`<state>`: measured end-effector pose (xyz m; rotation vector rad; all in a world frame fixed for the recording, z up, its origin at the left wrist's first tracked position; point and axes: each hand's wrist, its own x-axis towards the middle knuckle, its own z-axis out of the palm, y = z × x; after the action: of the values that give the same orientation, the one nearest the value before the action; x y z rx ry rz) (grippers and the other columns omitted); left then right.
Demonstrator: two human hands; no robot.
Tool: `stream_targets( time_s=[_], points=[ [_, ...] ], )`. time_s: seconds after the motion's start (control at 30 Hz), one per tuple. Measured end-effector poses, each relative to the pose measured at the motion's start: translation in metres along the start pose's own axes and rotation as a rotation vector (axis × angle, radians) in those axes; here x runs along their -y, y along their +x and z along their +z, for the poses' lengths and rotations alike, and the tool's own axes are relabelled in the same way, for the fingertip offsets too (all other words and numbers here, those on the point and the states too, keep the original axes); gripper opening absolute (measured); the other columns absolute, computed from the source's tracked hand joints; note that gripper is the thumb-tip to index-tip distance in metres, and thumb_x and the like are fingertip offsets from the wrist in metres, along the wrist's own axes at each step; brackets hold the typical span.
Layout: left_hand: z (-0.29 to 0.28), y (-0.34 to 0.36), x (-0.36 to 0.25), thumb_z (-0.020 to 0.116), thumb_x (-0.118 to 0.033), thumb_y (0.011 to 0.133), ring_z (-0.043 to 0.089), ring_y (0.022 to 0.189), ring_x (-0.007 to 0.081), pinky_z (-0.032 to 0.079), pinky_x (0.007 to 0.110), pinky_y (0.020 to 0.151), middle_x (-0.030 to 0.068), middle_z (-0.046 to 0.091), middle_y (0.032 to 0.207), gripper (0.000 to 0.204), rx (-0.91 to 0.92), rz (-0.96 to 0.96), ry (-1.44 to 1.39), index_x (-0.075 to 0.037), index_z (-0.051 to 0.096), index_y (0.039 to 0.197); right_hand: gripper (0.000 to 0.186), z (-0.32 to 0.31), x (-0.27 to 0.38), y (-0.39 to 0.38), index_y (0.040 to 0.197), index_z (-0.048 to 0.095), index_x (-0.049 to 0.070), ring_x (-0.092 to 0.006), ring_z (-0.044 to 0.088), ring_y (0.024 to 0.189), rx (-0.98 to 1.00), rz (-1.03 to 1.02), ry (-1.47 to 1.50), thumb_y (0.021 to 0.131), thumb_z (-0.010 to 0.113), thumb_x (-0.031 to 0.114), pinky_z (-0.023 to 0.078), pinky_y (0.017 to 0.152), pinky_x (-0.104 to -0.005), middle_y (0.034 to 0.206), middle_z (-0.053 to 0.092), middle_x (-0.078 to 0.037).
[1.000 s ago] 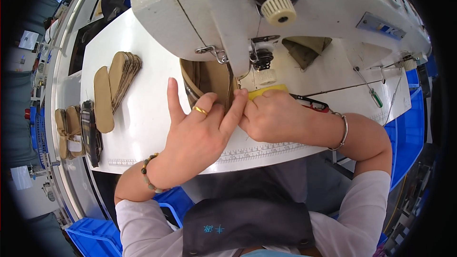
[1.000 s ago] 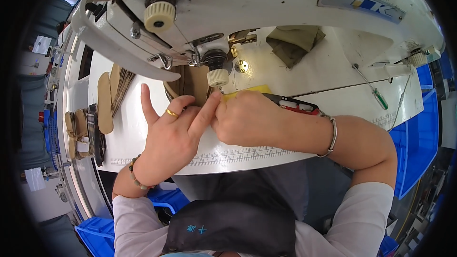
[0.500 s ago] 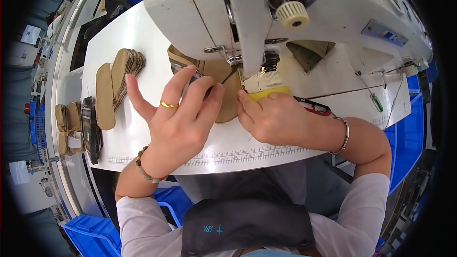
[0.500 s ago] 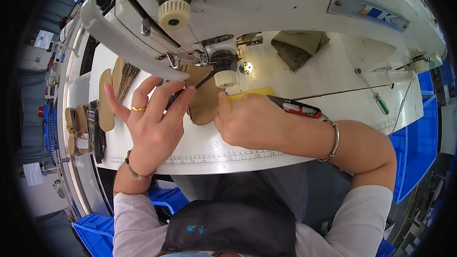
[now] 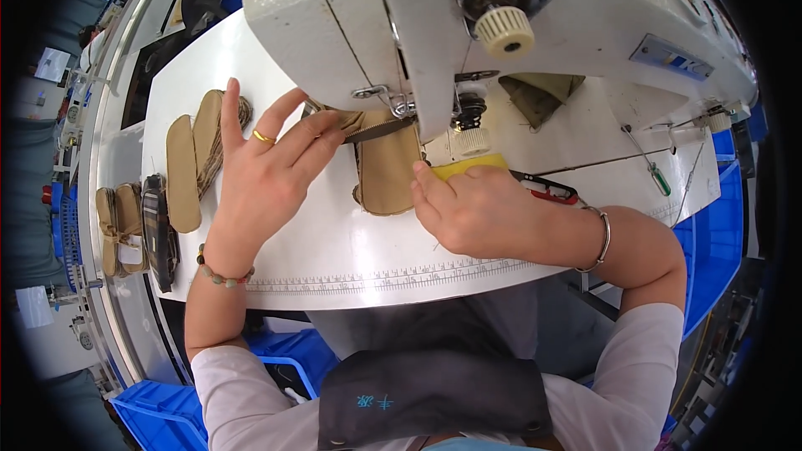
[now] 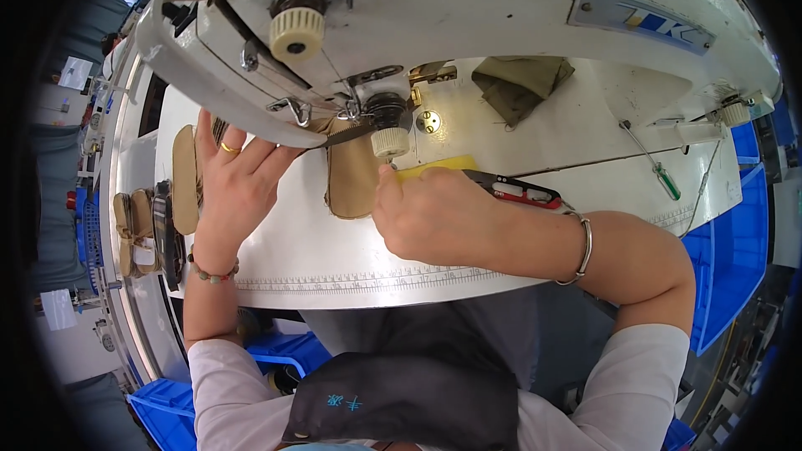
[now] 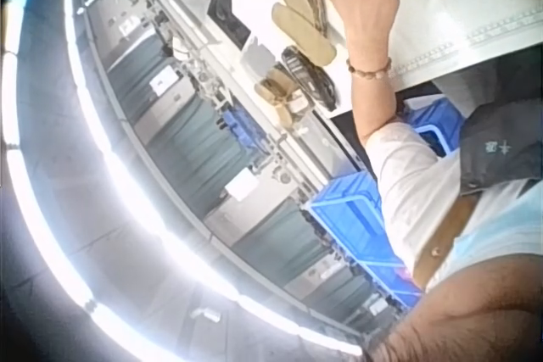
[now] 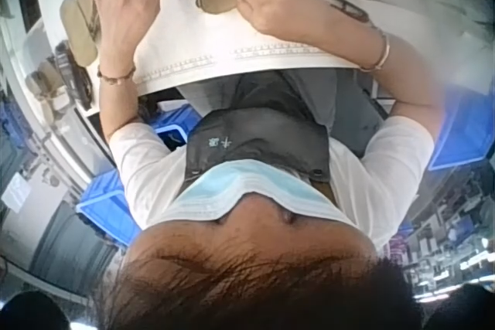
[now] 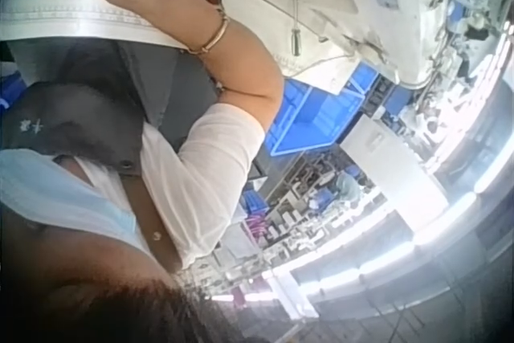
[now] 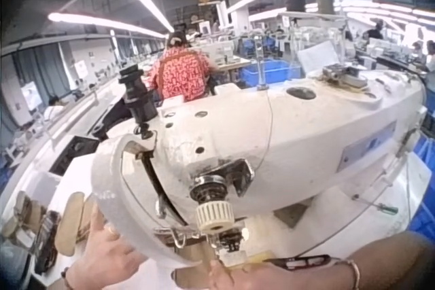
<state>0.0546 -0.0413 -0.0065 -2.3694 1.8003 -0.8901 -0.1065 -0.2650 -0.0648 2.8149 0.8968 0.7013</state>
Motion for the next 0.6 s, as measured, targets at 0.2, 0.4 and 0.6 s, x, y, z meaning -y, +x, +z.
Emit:
stream_targets(
  time_s=[0.2,0.4,0.6],
  points=[
    [-0.029,0.023,-0.032,0.067,-0.014,0.081,0.058,0.115,0.0176,0.021,0.072,0.12,-0.0038,0.065,0.099,0.01,0.095,0.05,-0.098,-0.014,0.073,0.09,0.031,0.0,0.0,-0.002,0.101,0.071,-0.003,-0.013,0.058,0.054,0.0,0.005,-0.006,0.075,0.065,0.014,0.048,0.05,-0.0266,0.11,0.073,-0.022],
    [-0.01,-0.004,-0.09,0.071,-0.012,0.075,0.059,0.118,0.0202,0.018,0.074,0.117,-0.0036,0.066,0.105,0.017,0.069,0.008,-0.104,-0.013,0.074,0.092,0.025,-0.022,0.007,0.003,0.095,0.073,0.001,-0.0145,0.061,0.065,0.055,0.106,0.133,0.075,0.067,0.015,0.048,0.053,-0.0271,0.103,0.073,-0.014],
    [-0.001,-0.004,-0.089,0.074,-0.012,0.075,0.059,0.123,0.0206,0.016,0.076,0.116,-0.0048,0.068,0.107,0.019,0.029,-0.037,-0.189,-0.013,0.076,0.094,0.024,-0.022,0.018,-0.008,0.094,0.073,0.002,-0.0151,0.059,0.065,0.087,0.181,0.166,0.074,0.067,0.014,0.048,0.054,-0.0291,0.074,0.053,-0.002]
  ],
)
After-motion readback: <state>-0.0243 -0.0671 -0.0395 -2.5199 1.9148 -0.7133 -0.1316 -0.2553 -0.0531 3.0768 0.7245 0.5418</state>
